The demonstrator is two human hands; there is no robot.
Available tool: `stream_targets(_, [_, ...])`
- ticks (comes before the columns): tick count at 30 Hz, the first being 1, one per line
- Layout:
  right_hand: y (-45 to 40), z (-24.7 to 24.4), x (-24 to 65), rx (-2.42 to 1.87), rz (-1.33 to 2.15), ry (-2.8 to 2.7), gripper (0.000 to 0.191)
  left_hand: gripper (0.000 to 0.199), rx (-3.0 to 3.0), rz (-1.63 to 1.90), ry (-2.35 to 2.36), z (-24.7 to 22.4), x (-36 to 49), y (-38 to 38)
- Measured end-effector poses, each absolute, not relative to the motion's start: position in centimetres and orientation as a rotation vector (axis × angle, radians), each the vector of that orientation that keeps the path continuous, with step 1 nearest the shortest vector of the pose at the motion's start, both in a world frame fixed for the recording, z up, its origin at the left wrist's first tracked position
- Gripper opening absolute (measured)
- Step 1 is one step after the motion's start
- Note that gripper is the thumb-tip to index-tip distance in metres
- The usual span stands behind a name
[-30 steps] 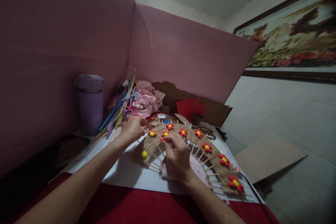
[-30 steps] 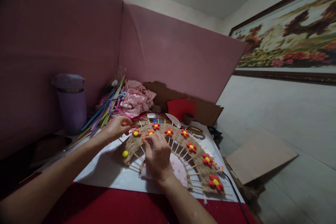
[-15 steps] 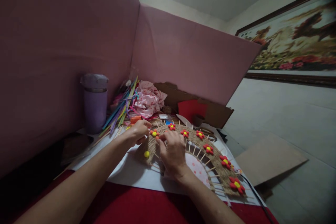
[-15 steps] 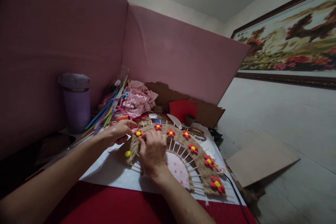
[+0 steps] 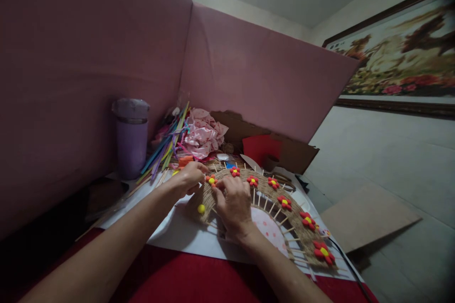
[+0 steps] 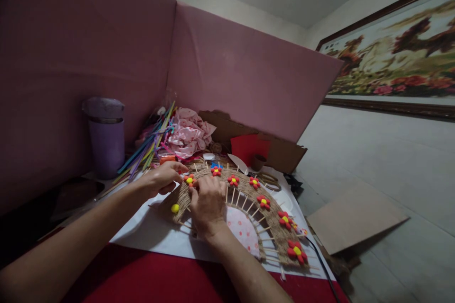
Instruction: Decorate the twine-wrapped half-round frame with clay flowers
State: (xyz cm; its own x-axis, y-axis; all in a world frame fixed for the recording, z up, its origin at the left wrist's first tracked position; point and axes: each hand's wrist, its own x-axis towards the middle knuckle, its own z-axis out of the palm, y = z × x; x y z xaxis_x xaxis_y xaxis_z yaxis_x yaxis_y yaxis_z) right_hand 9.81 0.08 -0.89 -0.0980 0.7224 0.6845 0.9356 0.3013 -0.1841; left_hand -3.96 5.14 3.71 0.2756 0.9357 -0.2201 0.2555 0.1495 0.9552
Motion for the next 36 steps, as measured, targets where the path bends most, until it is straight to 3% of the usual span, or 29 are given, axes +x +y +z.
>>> stream_targets(14, [0.6, -0.8, 9.9, -1.490, -0.335, -1.882, 0.008, 0.044, 1.390, 0.728, 1.249, 3.6, -3.9, 5.2])
stream_targets(36, [-1.4, -0.3, 11.1, -1.342, -0.525, -2.092, 0.011, 0.044, 1.394, 0.725, 1.245, 3.6, -3.8, 5.0])
